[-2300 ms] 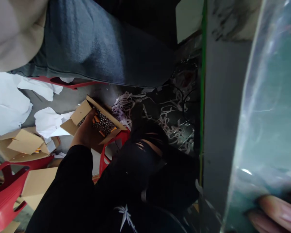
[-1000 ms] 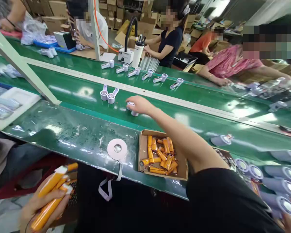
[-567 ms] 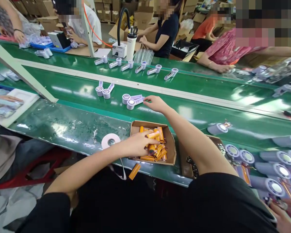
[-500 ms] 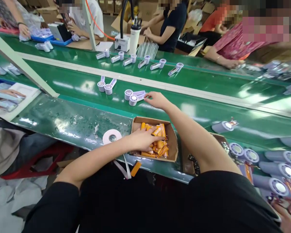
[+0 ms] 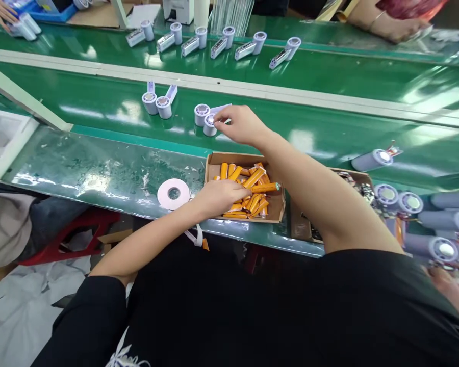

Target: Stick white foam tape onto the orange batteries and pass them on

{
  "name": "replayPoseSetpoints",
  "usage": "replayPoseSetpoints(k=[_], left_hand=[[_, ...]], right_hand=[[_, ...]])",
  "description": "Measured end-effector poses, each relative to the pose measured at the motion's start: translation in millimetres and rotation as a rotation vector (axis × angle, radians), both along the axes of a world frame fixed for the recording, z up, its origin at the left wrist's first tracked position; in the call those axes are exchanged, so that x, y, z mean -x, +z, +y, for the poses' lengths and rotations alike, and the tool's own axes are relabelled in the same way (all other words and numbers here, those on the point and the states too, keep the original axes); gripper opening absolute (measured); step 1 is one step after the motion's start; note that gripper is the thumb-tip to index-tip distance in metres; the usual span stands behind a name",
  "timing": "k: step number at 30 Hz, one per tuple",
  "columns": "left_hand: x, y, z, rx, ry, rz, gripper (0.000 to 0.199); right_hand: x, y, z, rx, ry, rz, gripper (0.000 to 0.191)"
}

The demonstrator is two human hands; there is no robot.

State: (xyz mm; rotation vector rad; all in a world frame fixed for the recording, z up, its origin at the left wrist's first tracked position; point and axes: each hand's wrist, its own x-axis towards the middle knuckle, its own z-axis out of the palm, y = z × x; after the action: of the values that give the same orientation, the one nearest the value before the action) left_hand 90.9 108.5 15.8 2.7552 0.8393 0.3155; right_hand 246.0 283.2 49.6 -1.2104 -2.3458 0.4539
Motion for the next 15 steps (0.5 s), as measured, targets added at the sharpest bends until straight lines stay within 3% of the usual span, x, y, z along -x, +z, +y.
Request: replayPoseSetpoints(k=[4,7,9,12,14,15], left_hand=[[-11,2.8,4,0.015,0.024,0.007,0.031],[-11,14.5,2,0.013,0.119,-0.009,0.038],[-5,24.6,-10,0.004,0.090,-0.026,0.031],[20,26.1,-58,0.019,-0.168,-0.045,0.027],[41,5.5,-102,0.157,-0.370,-0.016,0.024],[49,-11.6,-123,0.243,-0.378,0.036,0.025]], right_hand=[[-1,4.8,-13,-0.025,0.041,-0.010,0.027],[-2,3.2,-15,-0.027,0.036,-0.013,0.028],[-2,0.0,-11,-0.030,0.027,-0.044,0.028],[-3,-4.5,-4,-0.031,0.042,-0.120,0.031],[-3,-7.1,5,-0.002,0.060,-0.185,0.036],[-2,-8.6,11,0.027,0.060,-0.222,0.040]])
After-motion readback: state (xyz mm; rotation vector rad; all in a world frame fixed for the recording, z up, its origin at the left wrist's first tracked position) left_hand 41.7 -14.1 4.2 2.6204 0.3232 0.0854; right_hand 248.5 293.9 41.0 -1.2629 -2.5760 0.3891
